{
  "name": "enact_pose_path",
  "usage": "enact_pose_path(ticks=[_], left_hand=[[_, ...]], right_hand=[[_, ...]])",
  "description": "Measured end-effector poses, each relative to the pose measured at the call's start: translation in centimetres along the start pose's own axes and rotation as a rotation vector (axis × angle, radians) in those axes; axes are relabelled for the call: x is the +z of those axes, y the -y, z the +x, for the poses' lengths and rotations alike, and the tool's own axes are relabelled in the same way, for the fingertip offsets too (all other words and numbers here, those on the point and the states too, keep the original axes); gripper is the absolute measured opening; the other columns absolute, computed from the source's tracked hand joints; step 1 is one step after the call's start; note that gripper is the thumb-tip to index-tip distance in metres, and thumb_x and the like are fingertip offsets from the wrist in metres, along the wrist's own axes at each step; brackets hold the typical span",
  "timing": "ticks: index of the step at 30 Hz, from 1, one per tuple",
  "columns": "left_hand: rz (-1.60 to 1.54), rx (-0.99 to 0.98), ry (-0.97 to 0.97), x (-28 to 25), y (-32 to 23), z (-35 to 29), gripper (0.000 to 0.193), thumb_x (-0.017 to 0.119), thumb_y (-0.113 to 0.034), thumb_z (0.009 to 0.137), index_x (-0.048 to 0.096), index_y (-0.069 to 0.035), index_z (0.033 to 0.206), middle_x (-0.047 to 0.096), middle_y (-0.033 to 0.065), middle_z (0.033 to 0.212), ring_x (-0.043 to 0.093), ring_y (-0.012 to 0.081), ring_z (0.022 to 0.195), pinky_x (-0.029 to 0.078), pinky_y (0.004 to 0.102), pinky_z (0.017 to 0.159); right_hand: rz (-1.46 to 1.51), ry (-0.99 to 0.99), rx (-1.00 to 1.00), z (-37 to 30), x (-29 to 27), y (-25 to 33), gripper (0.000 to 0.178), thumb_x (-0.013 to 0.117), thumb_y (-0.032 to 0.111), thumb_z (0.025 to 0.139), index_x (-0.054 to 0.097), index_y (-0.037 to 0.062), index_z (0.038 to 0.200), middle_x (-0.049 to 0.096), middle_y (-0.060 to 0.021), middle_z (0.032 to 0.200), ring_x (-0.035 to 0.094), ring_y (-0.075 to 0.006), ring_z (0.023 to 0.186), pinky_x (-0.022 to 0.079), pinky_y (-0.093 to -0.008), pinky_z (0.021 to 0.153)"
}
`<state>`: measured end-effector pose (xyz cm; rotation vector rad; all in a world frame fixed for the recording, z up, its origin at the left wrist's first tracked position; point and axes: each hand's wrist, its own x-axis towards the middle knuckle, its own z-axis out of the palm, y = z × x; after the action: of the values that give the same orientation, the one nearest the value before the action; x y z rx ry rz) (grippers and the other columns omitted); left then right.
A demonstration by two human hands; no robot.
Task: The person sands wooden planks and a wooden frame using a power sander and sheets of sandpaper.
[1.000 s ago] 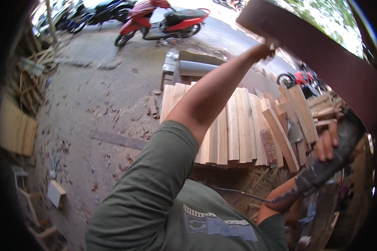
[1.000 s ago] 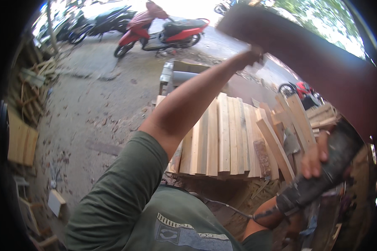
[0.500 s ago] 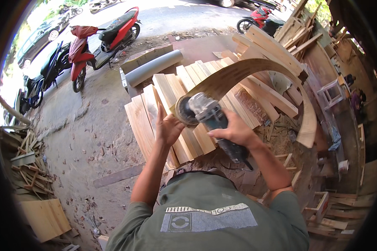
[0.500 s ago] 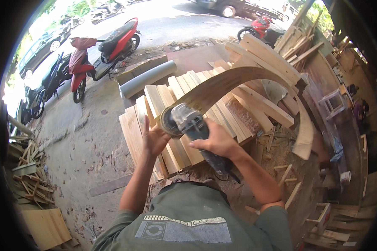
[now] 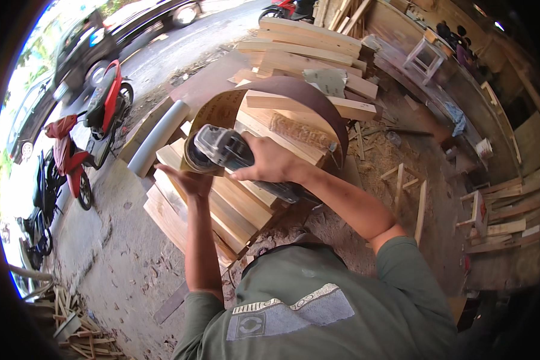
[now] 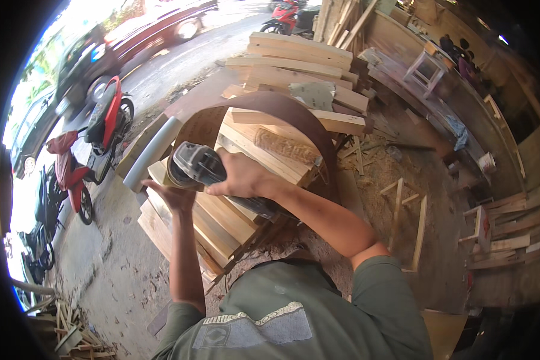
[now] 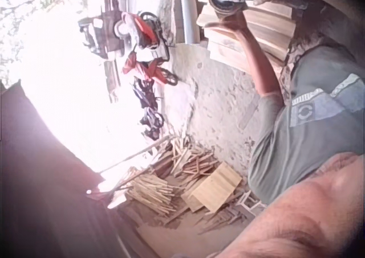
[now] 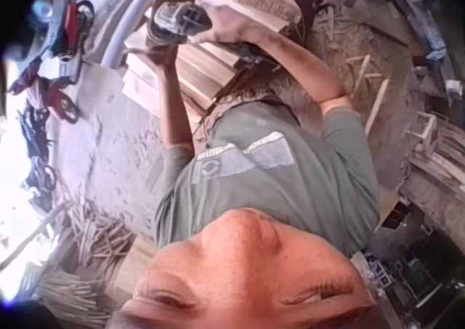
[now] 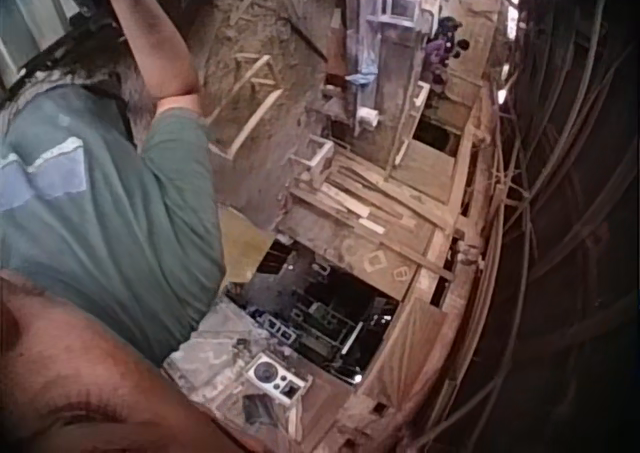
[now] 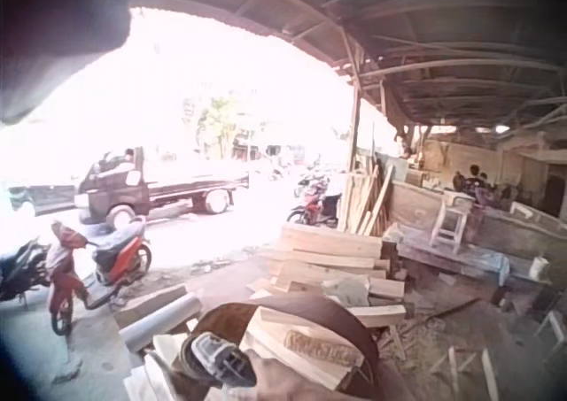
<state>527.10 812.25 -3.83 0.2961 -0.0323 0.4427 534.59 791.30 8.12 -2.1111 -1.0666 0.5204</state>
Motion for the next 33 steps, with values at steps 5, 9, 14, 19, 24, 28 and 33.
enact_pose_path(ticks=[5,9,14,19,24,28,33], left_hand=[[-0.136,-0.125,0.512,-2.4,2.2,4.5,0.087,0.029,-0.068,0.102,0.027,0.000,0.158,0.037,0.0162,0.160,0.045,0.0327,0.139,0.031,0.0491,0.120],[0.084,0.032,-0.023,-6.2,-1.7,3.6,0.099,0.022,-0.077,0.098,0.024,0.001,0.159,0.038,0.0205,0.160,0.036,0.0361,0.147,0.025,0.0502,0.123],[0.368,-0.123,-0.073,-2.9,1.4,3.2,0.098,0.028,-0.082,0.094,0.029,-0.008,0.159,0.039,0.0232,0.157,0.036,0.0371,0.146,0.028,0.0553,0.121],[0.584,0.082,-0.080,-4.5,-1.6,2.8,0.090,0.028,-0.078,0.097,0.038,-0.007,0.151,0.048,0.0175,0.152,0.036,0.0284,0.146,0.021,0.0522,0.121],[0.949,0.033,-0.119,-4.9,-0.7,-0.5,0.078,0.033,-0.068,0.103,0.036,-0.008,0.152,0.050,0.0180,0.150,0.041,0.0285,0.144,0.025,0.0516,0.119],[1.138,-0.018,-0.054,-5.4,0.4,-2.1,0.075,0.031,-0.064,0.105,0.033,-0.007,0.155,0.048,0.0197,0.152,0.038,0.0299,0.147,0.025,0.0513,0.120],[1.331,-0.052,-0.018,-4.3,2.0,-4.8,0.073,0.032,-0.060,0.107,0.030,-0.006,0.157,0.045,0.0211,0.154,0.036,0.0312,0.147,0.025,0.0520,0.120]], right_hand=[[0.043,-0.098,0.031,-0.9,1.9,-1.6,0.078,0.084,0.041,0.073,0.056,-0.0126,0.122,0.069,-0.0315,0.105,0.068,-0.0415,0.100,0.052,-0.0420,0.093],[0.112,-0.062,0.004,-0.6,3.7,-4.4,0.080,0.086,0.040,0.071,0.056,-0.0131,0.122,0.068,-0.0329,0.105,0.068,-0.0412,0.100,0.052,-0.0414,0.093],[0.111,-0.191,0.220,-0.2,4.9,-6.0,0.084,0.085,0.039,0.071,0.050,-0.0137,0.125,0.068,-0.0330,0.109,0.068,-0.0438,0.106,0.054,-0.0449,0.094],[0.000,-0.338,0.320,2.1,4.0,-6.2,0.078,0.080,0.037,0.076,0.047,-0.0130,0.127,0.069,-0.0301,0.109,0.070,-0.0390,0.105,0.055,-0.0449,0.094],[-0.055,-0.399,0.325,6.3,6.8,-7.9,0.090,0.073,0.027,0.080,0.031,-0.0201,0.143,0.070,-0.0294,0.109,0.071,-0.0382,0.101,0.057,-0.0438,0.092],[-0.037,-0.399,0.337,5.7,8.1,-7.3,0.091,0.072,0.026,0.081,0.029,-0.0217,0.144,0.068,-0.0332,0.112,0.070,-0.0378,0.105,0.057,-0.0426,0.092],[-0.075,-0.477,0.342,4.2,9.1,-7.2,0.095,0.072,0.032,0.086,0.024,-0.0238,0.145,0.058,-0.0403,0.124,0.060,-0.0431,0.120,0.053,-0.0421,0.099]])
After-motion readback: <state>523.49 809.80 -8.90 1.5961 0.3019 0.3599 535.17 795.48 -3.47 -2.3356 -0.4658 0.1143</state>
